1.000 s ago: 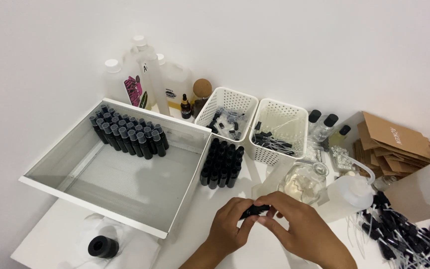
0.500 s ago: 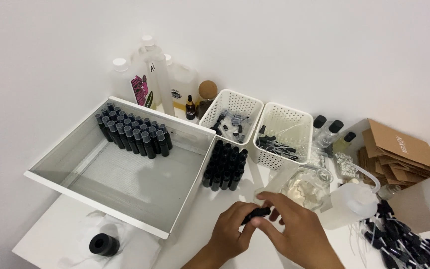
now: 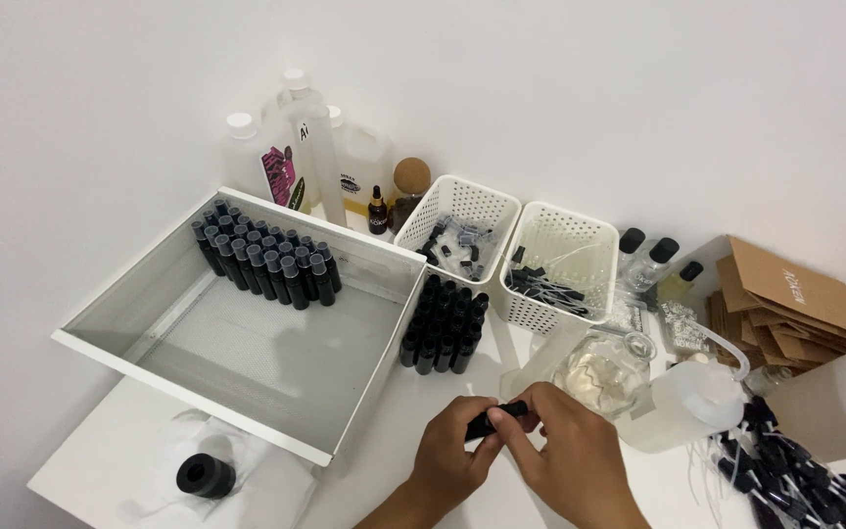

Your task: The person fills small black bottles with a clear liquid using a pipette. They draw liquid from a glass jar into the pipette and transfer it into the bottles, then secure the caps. The filled bottles are placed into a white mesh tray.

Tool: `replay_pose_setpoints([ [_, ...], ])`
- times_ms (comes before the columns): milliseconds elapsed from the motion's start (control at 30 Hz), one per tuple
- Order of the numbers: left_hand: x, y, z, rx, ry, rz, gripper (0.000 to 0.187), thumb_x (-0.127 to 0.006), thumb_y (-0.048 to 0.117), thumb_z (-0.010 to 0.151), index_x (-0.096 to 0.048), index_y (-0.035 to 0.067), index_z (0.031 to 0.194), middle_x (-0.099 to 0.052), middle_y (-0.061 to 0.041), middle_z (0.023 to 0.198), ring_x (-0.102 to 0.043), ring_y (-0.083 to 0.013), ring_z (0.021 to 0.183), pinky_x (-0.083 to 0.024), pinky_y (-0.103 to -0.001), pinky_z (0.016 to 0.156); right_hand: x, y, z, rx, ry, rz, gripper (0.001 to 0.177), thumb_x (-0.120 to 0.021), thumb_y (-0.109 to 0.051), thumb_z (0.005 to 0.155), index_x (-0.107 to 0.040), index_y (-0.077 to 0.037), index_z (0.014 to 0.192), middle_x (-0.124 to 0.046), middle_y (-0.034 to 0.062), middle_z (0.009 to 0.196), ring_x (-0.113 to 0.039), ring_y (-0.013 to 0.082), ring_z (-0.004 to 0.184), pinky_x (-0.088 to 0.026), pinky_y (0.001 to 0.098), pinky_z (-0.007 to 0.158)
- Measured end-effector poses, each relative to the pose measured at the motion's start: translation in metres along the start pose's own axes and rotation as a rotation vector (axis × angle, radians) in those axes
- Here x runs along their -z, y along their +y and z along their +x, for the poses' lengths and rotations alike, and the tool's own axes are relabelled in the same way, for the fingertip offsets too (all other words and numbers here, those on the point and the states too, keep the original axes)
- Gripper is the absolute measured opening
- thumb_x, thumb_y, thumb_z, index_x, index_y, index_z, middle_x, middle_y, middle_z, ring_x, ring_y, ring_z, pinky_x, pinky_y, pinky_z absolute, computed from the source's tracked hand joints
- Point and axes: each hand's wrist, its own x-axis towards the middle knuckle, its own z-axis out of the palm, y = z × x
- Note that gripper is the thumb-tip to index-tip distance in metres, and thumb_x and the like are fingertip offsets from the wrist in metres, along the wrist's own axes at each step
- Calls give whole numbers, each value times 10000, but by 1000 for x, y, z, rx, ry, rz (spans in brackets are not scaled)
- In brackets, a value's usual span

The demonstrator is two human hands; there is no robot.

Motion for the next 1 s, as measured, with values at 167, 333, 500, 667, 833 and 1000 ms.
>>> replay_pose_setpoints([
  [167,4,5,-1,-15,-37,-75,402,-613,266,975,-515,33,1288,-670,-135,1183,-702,-285,1014,-577,-395,864,7,-5,1,150,117,124,192,-716,-388,895,-664,-204,898,-708,-91,780,-687,104,714,-522,296,615],
  [333,17,33,12,19,-131,-180,544,-419,404,1065,-432,-16,1411,-615,-190,1339,-646,-310,1207,-513,-409,1016,22,-4,2,124,83,290,172,-704,-353,905,-711,-202,986,-755,-59,873,-727,99,799,-481,288,482],
  [500,19,44,17,53,-262,-418,593,-329,535,1096,-509,-13,1236,-632,-126,930,-624,-214,823,-516,-367,752,26,-11,6,89,-158,663,442,-565,-415,949,-714,-150,1269,-728,10,1109,-727,134,693,-602,280,738],
  [667,14,36,12,144,-280,-375,543,-433,477,1064,-494,6,1329,-670,-114,1043,-654,-216,944,-533,-364,853,22,-10,7,133,-159,736,365,-570,-337,964,-776,-130,1183,-783,22,1178,-744,163,916,-603,308,820],
  [833,8,25,8,333,-181,-216,539,-554,517,967,-562,80,1283,-735,-99,1252,-700,-242,1187,-532,-373,950,2,-9,6,168,-29,590,264,-657,-278,929,-828,-156,1088,-815,29,1147,-741,184,1143,-530,337,1003],
  [1000,1,10,1,364,-12,-59,312,-671,298,926,-607,136,1185,-793,-4,1156,-760,-208,1025,-526,-349,759,-18,-27,0,176,179,488,225,-687,-196,877,-804,-152,1065,-783,40,1148,-682,173,1212,-503,345,1021],
])
